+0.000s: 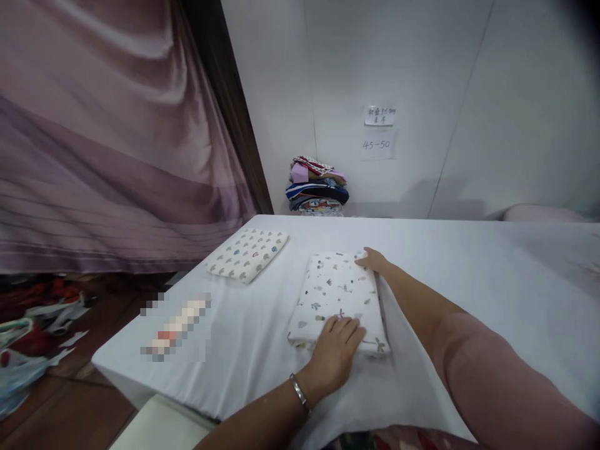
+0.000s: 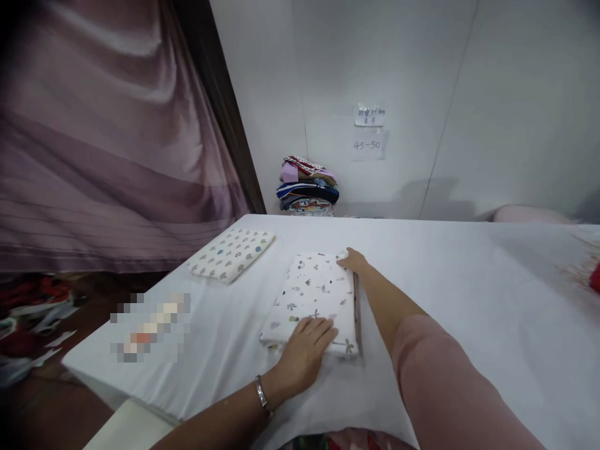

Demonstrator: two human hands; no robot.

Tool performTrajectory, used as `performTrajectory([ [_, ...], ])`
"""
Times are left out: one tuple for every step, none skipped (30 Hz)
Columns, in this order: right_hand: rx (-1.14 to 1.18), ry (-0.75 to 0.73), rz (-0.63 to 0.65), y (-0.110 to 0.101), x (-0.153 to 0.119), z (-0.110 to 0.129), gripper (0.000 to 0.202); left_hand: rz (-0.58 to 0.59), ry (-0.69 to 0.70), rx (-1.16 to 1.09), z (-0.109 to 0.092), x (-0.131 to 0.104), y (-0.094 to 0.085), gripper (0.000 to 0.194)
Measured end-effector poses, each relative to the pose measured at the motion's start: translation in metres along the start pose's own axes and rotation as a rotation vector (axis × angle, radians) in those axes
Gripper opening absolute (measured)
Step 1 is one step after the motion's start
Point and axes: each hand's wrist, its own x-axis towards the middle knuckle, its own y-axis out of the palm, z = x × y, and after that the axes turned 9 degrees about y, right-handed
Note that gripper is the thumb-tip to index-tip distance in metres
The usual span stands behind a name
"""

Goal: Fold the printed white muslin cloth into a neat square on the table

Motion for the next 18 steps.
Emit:
performTrajectory([
  [-0.006, -0.01, 0.015, -0.004, 0.0, -0.003, 0.073, -0.005, 0.013, -0.002, 0.002, -0.002, 0.001, 0.046],
  [-0.006, -0.012, 0.03, -0.009, -0.001, -0.007, 0.069, -0.007, 0.025, -0.004, 0.007, -0.005, 0.001, 0.044],
  [-0.002, -0.006, 0.045, -0.015, -0.004, -0.013, 0.067, -0.009, 0.034, -0.003, 0.014, -0.009, 0.001, 0.041],
  [0.001, 0.001, 0.056, -0.021, -0.009, -0.02, 0.065, -0.017, 0.036, 0.003, 0.023, -0.014, 0.0, 0.038],
  [0.005, 0.014, 0.066, -0.028, -0.016, -0.028, 0.063, -0.029, 0.025, 0.017, 0.035, -0.02, -0.002, 0.035],
  [0.008, 0.031, 0.077, -0.035, -0.025, -0.038, 0.062, -0.043, 0.003, 0.038, 0.049, -0.026, -0.004, 0.034],
  [0.017, 0.054, 0.097, -0.041, -0.036, -0.049, 0.061, -0.061, -0.033, 0.066, 0.064, -0.032, -0.007, 0.034],
  [0.036, 0.082, 0.131, -0.047, -0.049, -0.06, 0.061, -0.063, -0.085, 0.095, 0.079, -0.036, -0.01, 0.036],
  [0.069, 0.107, 0.178, -0.051, -0.063, -0.071, 0.06, -0.045, -0.13, 0.113, 0.094, -0.039, -0.012, 0.04],
  [0.112, 0.129, 0.229, -0.054, -0.077, -0.082, 0.059, -0.039, -0.182, 0.124, 0.106, -0.04, -0.015, 0.044],
  [0.159, 0.147, 0.273, -0.057, -0.091, -0.091, 0.058, -0.03, -0.214, 0.115, 0.117, -0.039, -0.016, 0.046],
  [0.199, 0.161, 0.303, -0.058, -0.105, -0.098, 0.057, -0.02, -0.217, 0.085, 0.125, -0.036, -0.017, 0.048],
  [0.22, 0.171, 0.315, -0.059, -0.116, -0.103, 0.057, -0.007, -0.196, 0.04, 0.131, -0.032, -0.018, 0.048],
  [0.22, 0.176, 0.311, -0.06, -0.126, -0.107, 0.057, 0.007, -0.163, -0.013, 0.135, -0.027, -0.018, 0.048],
  [0.205, 0.178, 0.298, -0.06, -0.133, -0.109, 0.058, 0.016, -0.139, -0.063, 0.137, -0.022, -0.017, 0.047],
  [0.18, 0.172, 0.277, -0.059, -0.137, -0.11, 0.058, 0.019, -0.134, -0.106, 0.138, -0.019, -0.016, 0.045],
  [0.148, 0.146, 0.234, -0.059, -0.141, -0.111, 0.058, 0.015, -0.152, -0.141, 0.139, -0.016, -0.016, 0.043],
  [0.115, 0.099, 0.166, -0.058, -0.143, -0.111, 0.057, -0.004, -0.193, -0.167, 0.138, -0.016, -0.016, 0.041],
])
